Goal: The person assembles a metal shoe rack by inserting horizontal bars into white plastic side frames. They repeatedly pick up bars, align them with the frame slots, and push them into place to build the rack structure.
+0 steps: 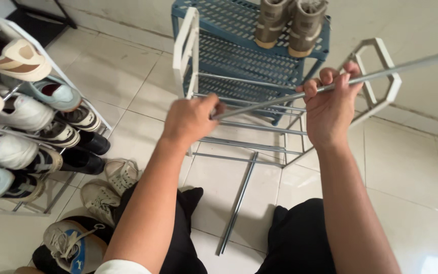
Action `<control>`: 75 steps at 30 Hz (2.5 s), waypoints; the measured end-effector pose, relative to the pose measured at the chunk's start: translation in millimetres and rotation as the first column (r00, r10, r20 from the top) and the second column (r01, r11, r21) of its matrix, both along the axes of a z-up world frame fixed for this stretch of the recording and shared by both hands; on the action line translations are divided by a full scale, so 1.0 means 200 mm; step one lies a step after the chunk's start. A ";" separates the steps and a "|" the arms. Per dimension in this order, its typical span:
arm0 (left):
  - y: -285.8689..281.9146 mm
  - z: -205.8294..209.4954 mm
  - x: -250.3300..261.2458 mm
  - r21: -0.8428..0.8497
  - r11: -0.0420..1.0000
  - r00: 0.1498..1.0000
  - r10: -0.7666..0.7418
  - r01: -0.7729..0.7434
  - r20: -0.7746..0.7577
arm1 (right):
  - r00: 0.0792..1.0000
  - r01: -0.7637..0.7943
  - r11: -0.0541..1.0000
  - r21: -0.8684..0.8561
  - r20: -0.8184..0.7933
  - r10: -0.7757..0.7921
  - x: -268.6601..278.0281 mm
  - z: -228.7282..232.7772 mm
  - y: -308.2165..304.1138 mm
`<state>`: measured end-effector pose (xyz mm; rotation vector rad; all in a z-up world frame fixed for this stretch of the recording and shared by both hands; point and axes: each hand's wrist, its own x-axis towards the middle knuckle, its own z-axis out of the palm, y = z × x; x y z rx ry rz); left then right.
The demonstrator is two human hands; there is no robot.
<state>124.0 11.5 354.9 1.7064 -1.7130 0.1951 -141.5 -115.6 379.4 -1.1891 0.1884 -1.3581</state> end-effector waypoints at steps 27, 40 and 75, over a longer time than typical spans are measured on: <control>-0.26 -0.11 0.33 0.178 0.934 0.822 0.356 -0.309 -0.443 | 0.066 -0.096 0.580 -0.809 -0.587 -0.807 0.26 -0.23 -0.04; -0.19 -0.12 0.38 0.213 0.927 0.823 0.372 -0.308 -0.430 | 0.089 -0.085 0.435 -0.896 -0.442 -0.893 0.28 -0.25 0.00; 0.01 -0.17 0.36 0.243 0.954 0.838 0.274 -0.176 -0.471 | 0.242 -0.137 0.236 -0.962 -0.264 -0.934 0.18 -0.18 0.12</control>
